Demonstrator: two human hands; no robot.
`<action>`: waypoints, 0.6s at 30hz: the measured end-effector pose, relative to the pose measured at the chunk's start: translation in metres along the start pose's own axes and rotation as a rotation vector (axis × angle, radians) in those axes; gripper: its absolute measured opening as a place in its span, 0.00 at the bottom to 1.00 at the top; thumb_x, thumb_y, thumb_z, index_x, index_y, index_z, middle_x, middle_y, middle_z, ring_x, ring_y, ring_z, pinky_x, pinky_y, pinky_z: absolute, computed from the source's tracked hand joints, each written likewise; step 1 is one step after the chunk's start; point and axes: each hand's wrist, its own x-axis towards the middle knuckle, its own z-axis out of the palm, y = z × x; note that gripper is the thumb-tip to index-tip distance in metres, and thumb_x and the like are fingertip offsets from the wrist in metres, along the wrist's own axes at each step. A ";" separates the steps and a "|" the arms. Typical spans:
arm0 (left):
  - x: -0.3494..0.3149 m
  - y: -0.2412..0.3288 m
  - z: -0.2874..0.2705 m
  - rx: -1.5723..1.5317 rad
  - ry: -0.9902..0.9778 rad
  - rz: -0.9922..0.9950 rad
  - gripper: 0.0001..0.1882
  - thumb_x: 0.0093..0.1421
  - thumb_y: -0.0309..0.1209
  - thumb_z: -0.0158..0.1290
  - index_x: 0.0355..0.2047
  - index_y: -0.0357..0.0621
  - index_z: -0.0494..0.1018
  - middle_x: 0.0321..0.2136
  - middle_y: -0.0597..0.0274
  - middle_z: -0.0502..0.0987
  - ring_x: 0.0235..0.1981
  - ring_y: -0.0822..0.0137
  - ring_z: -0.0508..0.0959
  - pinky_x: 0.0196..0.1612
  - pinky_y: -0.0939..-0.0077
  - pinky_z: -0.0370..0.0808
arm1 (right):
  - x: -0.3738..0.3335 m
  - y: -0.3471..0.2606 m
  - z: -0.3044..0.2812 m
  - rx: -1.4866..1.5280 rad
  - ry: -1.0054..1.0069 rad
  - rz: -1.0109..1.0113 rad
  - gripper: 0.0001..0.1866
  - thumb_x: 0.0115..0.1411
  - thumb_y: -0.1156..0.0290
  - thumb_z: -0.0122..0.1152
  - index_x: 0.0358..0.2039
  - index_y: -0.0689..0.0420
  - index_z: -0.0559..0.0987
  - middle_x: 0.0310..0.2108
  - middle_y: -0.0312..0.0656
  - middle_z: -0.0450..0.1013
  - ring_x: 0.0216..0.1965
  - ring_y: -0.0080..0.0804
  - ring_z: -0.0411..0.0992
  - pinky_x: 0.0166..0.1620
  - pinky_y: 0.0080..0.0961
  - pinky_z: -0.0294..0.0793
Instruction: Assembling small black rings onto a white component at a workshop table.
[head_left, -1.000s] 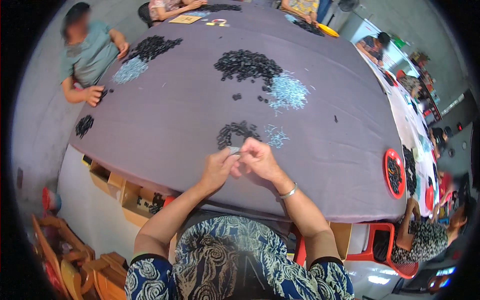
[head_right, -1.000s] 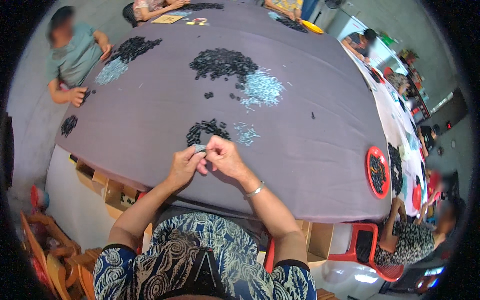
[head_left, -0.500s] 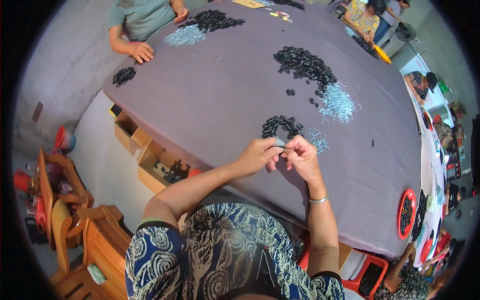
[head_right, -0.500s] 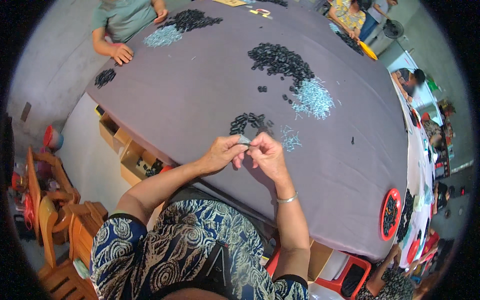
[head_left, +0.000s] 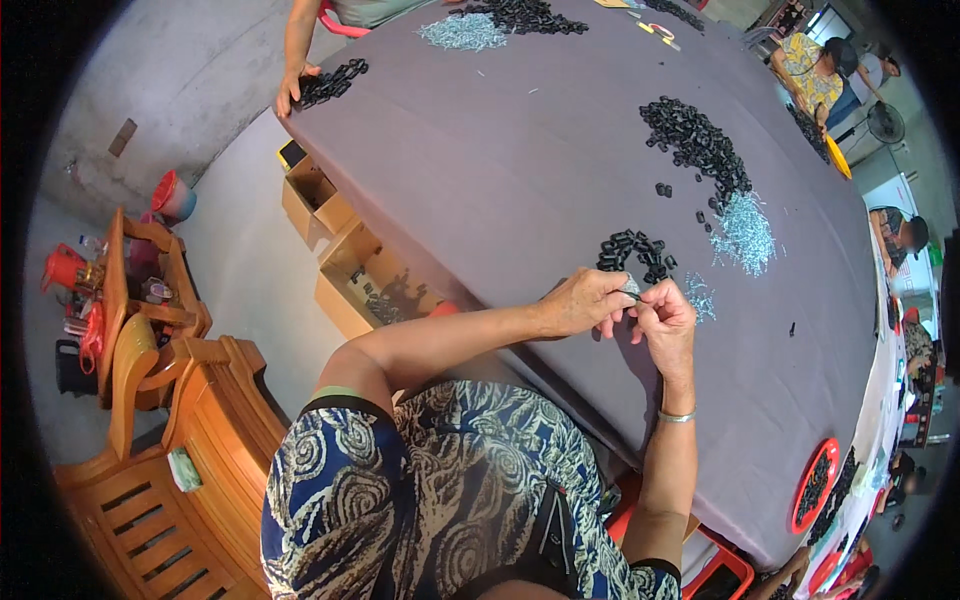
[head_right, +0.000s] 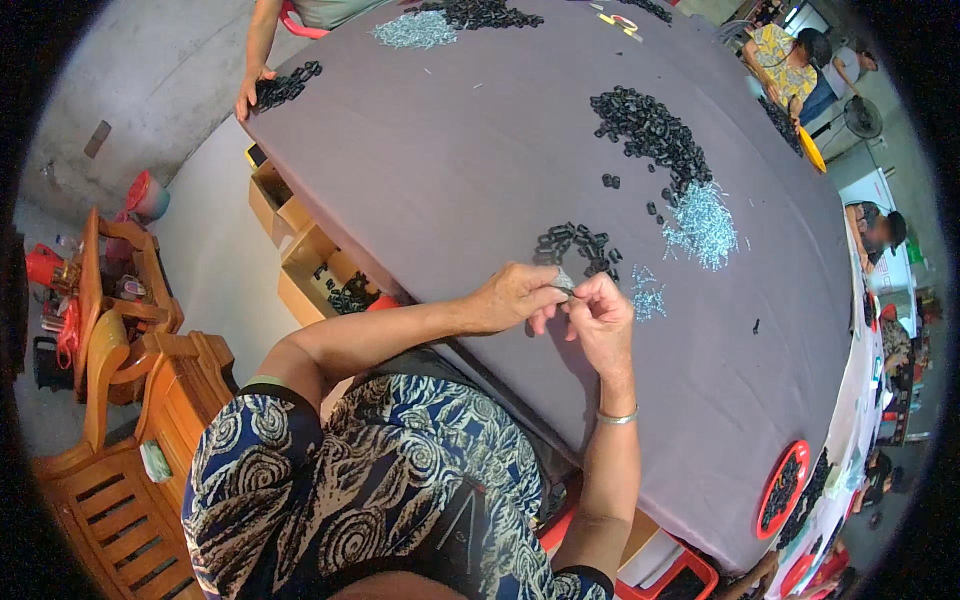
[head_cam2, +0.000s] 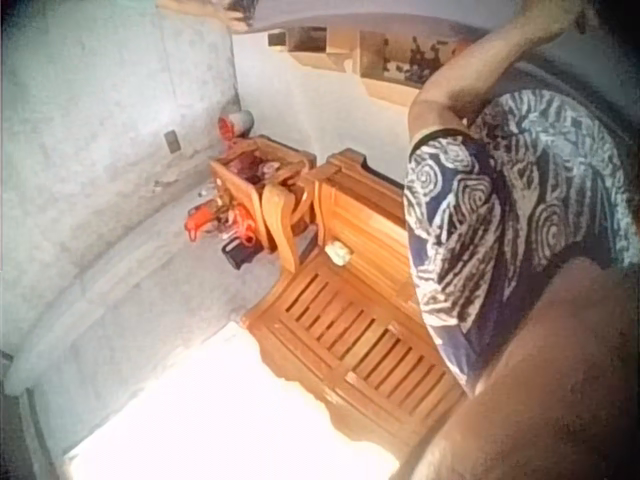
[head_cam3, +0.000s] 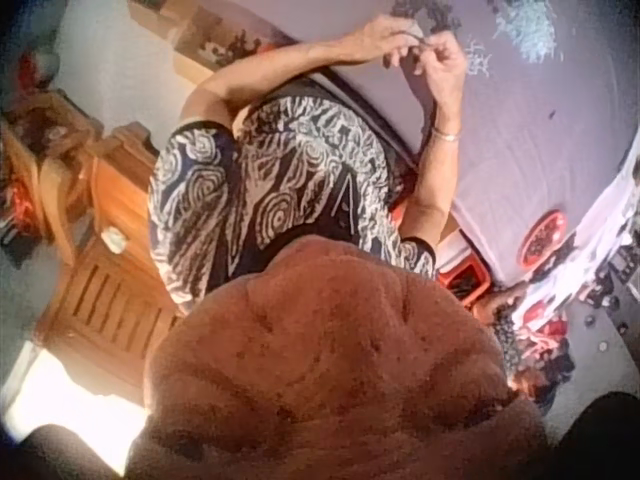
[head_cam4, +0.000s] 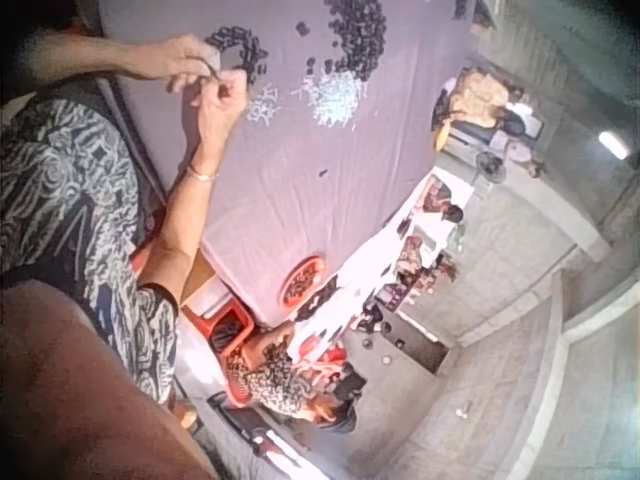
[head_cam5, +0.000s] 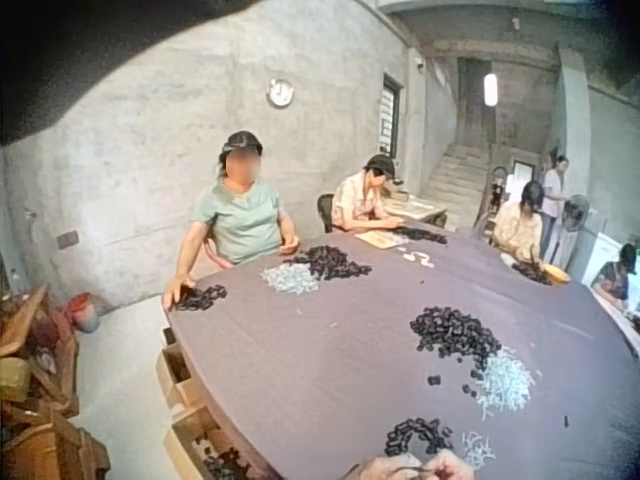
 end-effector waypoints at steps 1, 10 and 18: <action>-0.001 0.003 0.000 0.001 0.007 0.006 0.09 0.62 0.29 0.46 0.30 0.36 0.72 0.19 0.63 0.72 0.18 0.72 0.77 0.20 0.78 0.75 | 0.000 -0.001 0.001 0.000 0.000 -0.002 0.04 0.58 0.83 0.52 0.29 0.60 0.70 0.24 0.34 0.71 0.19 0.13 0.66 0.17 0.10 0.67; -0.003 0.001 0.005 0.072 0.065 0.039 0.09 0.62 0.28 0.45 0.31 0.35 0.72 0.20 0.59 0.73 0.18 0.68 0.79 0.20 0.76 0.77 | -0.002 0.000 0.004 0.027 0.003 -0.014 0.04 0.58 0.83 0.52 0.28 0.60 0.69 0.24 0.34 0.71 0.19 0.13 0.66 0.19 0.11 0.68; -0.003 0.002 0.004 0.094 0.072 0.036 0.09 0.62 0.28 0.44 0.33 0.34 0.72 0.21 0.58 0.73 0.18 0.68 0.79 0.20 0.75 0.77 | -0.001 -0.001 0.009 0.017 0.032 -0.047 0.05 0.58 0.84 0.50 0.29 0.60 0.68 0.24 0.34 0.70 0.20 0.14 0.66 0.19 0.11 0.68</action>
